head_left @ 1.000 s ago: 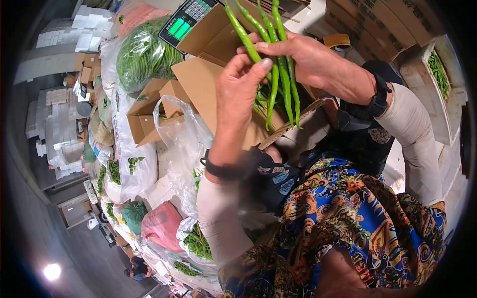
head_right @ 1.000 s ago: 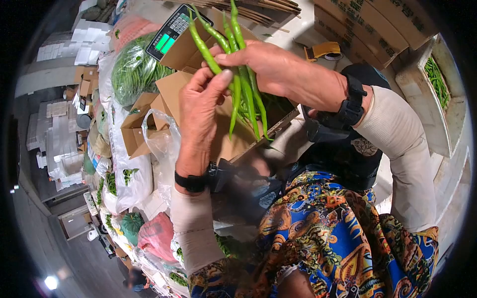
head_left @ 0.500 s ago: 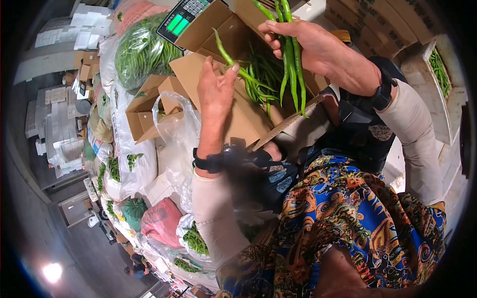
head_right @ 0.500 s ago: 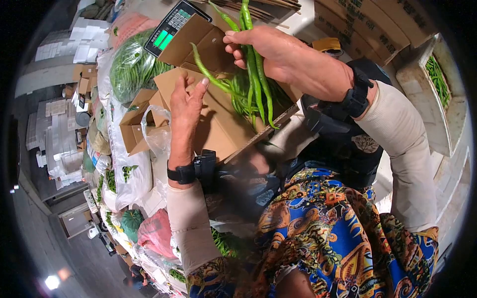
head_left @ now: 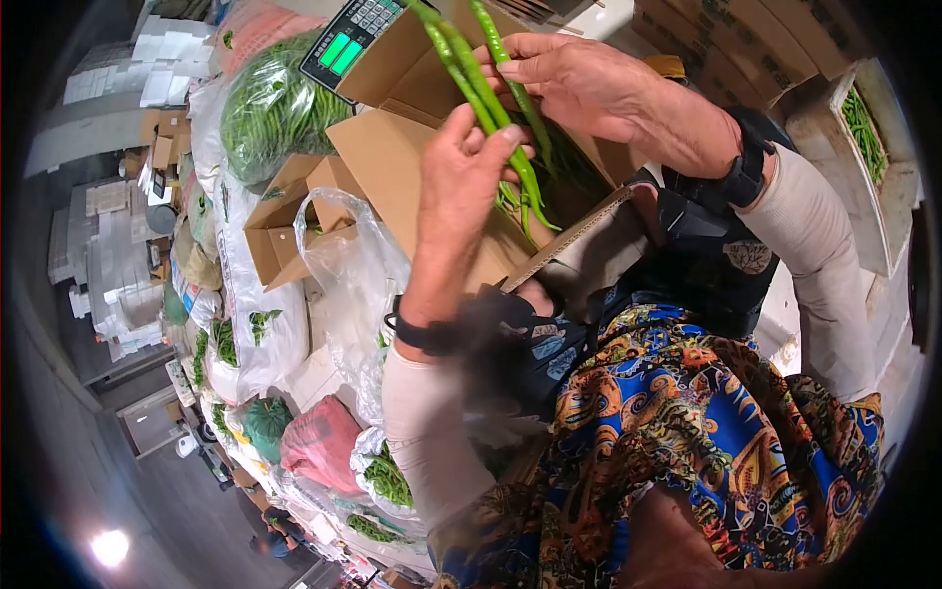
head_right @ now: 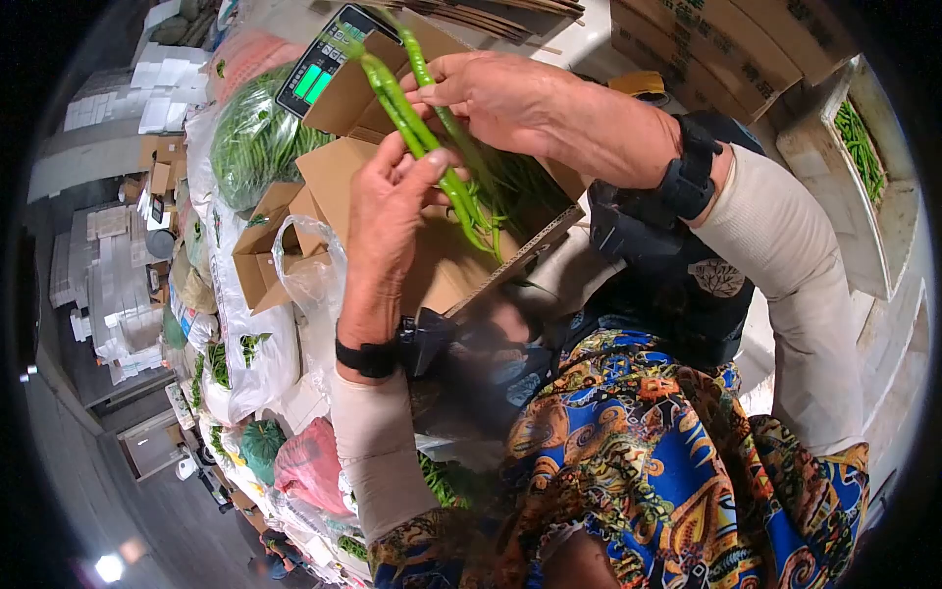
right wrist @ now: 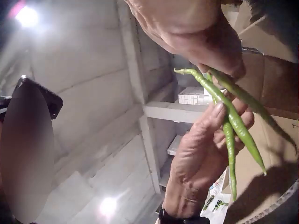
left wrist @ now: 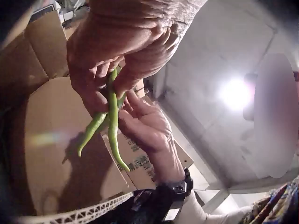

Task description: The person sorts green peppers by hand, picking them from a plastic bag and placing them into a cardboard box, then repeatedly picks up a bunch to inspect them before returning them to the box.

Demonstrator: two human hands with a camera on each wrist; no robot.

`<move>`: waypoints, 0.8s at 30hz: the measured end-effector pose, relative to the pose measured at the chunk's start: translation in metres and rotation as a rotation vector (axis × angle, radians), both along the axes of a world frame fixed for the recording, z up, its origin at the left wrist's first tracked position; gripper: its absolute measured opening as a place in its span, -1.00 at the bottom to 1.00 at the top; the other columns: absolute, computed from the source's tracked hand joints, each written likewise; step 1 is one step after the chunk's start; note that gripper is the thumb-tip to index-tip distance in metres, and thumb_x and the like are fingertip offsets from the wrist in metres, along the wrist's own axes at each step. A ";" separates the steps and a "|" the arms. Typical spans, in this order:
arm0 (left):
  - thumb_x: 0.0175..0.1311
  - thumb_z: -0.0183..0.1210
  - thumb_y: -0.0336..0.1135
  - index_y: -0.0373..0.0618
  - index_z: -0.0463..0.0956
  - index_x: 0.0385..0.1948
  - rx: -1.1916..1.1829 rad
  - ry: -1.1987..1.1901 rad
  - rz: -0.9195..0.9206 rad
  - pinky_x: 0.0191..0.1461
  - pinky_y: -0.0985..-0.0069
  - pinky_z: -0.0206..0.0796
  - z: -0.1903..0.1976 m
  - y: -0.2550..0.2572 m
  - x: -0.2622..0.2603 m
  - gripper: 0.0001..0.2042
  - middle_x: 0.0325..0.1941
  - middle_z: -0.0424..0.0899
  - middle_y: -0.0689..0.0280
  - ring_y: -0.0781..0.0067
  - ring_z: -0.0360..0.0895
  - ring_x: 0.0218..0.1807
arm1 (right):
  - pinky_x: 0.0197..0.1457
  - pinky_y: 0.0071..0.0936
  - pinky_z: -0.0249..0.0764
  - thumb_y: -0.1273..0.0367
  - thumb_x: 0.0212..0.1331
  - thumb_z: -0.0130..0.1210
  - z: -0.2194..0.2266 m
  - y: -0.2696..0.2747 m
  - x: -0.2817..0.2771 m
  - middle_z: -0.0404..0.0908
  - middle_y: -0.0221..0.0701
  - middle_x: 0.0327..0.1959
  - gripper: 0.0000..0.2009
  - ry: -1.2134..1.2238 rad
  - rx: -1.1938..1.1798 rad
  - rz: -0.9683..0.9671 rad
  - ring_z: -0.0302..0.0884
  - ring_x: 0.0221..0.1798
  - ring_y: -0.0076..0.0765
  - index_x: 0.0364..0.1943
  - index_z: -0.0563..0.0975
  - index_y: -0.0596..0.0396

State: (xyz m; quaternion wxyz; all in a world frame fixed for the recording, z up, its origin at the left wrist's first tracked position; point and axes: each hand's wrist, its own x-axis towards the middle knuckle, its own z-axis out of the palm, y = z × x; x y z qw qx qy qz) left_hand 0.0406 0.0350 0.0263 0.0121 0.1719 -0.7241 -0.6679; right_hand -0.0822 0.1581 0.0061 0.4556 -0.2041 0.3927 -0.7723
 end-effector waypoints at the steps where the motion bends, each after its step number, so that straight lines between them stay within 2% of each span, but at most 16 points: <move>1: 0.21 0.09 -0.39 -0.18 0.36 0.03 0.152 0.007 -0.002 -0.36 0.63 0.35 0.002 -0.005 0.003 -0.66 -0.25 0.63 0.26 0.50 0.60 -0.29 | 0.02 -0.50 0.37 0.32 0.25 0.04 0.000 0.000 0.000 0.50 -0.40 -0.14 -0.72 -0.003 0.001 0.000 0.42 -0.05 -0.42 -0.04 0.42 0.19; 3: 0.22 0.11 -0.36 -0.15 0.36 0.08 0.165 -0.003 -0.014 -0.32 0.67 0.34 0.004 -0.011 0.006 -0.63 -0.23 0.63 0.26 0.51 0.60 -0.26 | 0.07 -0.43 0.34 0.39 0.30 -0.07 0.004 0.001 -0.001 0.49 -0.30 -0.13 -0.78 -0.041 0.042 0.073 0.43 -0.03 -0.37 -0.07 0.39 0.23; 5: 0.23 0.11 -0.34 -0.17 0.36 0.07 0.248 0.011 -0.036 -0.31 0.67 0.34 0.004 -0.015 0.008 -0.63 -0.22 0.62 0.25 0.50 0.60 -0.25 | 0.05 -0.44 0.37 0.40 0.28 -0.04 0.006 -0.002 -0.001 0.50 -0.30 -0.13 -0.78 -0.030 0.076 0.034 0.44 -0.03 -0.37 -0.06 0.38 0.22; 7: 0.23 0.13 -0.32 -0.18 0.36 0.06 0.269 0.009 -0.035 -0.31 0.67 0.35 0.005 -0.017 0.008 -0.63 -0.21 0.62 0.25 0.49 0.61 -0.25 | 0.12 -0.51 0.36 0.34 0.26 0.04 -0.001 -0.008 -0.007 0.49 -0.38 -0.13 -0.71 0.018 0.072 0.106 0.41 -0.02 -0.45 -0.01 0.40 0.20; 11: 0.22 0.15 -0.31 -0.18 0.37 0.04 0.314 0.023 -0.023 -0.32 0.69 0.36 0.003 -0.019 0.007 -0.64 -0.23 0.62 0.27 0.50 0.61 -0.27 | 0.13 -0.50 0.36 0.33 0.25 0.06 0.001 -0.009 -0.008 0.50 -0.38 -0.14 -0.72 0.034 0.076 0.108 0.43 -0.05 -0.45 -0.04 0.41 0.20; 14: 0.20 0.18 -0.33 -0.18 0.40 -0.03 0.278 -0.002 -0.014 -0.35 0.74 0.34 -0.001 -0.016 0.005 -0.68 -0.27 0.62 0.31 0.55 0.60 -0.31 | 0.12 -0.51 0.36 0.36 0.24 0.06 0.001 -0.011 -0.002 0.53 -0.41 -0.20 -0.77 0.052 0.128 0.008 0.45 -0.06 -0.46 -0.09 0.44 0.17; 17: 0.17 0.21 -0.35 -0.17 0.43 -0.10 0.207 -0.003 0.036 -0.40 0.78 0.30 -0.012 -0.005 0.002 -0.72 -0.33 0.63 0.35 0.63 0.56 -0.37 | 0.02 -0.53 0.36 0.35 0.21 0.09 -0.015 -0.022 0.001 0.54 -0.46 -0.31 -0.80 -0.006 0.142 -0.025 0.44 -0.12 -0.50 -0.14 0.47 0.14; 19: 0.16 0.22 -0.36 -0.16 0.44 -0.13 0.183 0.019 0.079 -0.43 0.80 0.28 -0.017 -0.005 0.000 -0.73 -0.35 0.63 0.37 0.66 0.54 -0.40 | -0.12 -0.59 0.34 0.32 0.19 0.12 -0.018 -0.026 0.000 0.53 -0.50 -0.37 -0.79 0.125 0.226 -0.058 0.42 -0.24 -0.54 -0.17 0.49 0.11; 20: 0.15 0.23 -0.36 -0.17 0.45 -0.15 0.235 0.050 0.078 -0.43 0.79 0.28 -0.016 -0.008 -0.001 -0.74 -0.36 0.63 0.35 0.68 0.53 -0.42 | -0.12 -0.59 0.34 0.32 0.19 0.12 -0.019 -0.026 -0.002 0.53 -0.50 -0.37 -0.79 0.124 0.226 -0.057 0.42 -0.24 -0.54 -0.17 0.49 0.11; 22: 0.15 0.23 -0.38 -0.17 0.47 -0.20 0.256 0.064 0.123 -0.43 0.79 0.26 -0.014 -0.021 0.001 -0.79 -0.35 0.65 0.31 0.69 0.51 -0.43 | -0.40 -0.65 0.20 0.37 0.07 0.20 -0.009 -0.026 -0.008 0.50 -0.46 -0.40 -0.86 0.143 0.096 -0.077 0.32 -0.41 -0.59 -0.36 0.53 0.12; 23: 0.15 0.23 -0.38 -0.17 0.47 -0.20 0.255 0.060 0.124 -0.43 0.79 0.26 -0.012 -0.030 0.003 -0.79 -0.35 0.65 0.31 0.69 0.51 -0.43 | -0.35 -0.69 0.24 0.31 0.10 0.19 -0.003 -0.023 -0.016 0.51 -0.48 -0.37 -0.81 0.221 0.265 -0.125 0.35 -0.38 -0.60 -0.30 0.55 0.14; 24: 0.15 0.23 -0.39 -0.16 0.47 -0.22 0.266 0.056 0.159 -0.43 0.79 0.26 -0.010 -0.040 0.006 -0.80 -0.34 0.65 0.31 0.69 0.51 -0.43 | -0.31 -0.71 0.26 0.28 0.13 0.16 -0.009 -0.027 -0.031 0.52 -0.51 -0.35 -0.79 0.149 0.238 -0.153 0.36 -0.36 -0.63 -0.27 0.55 0.12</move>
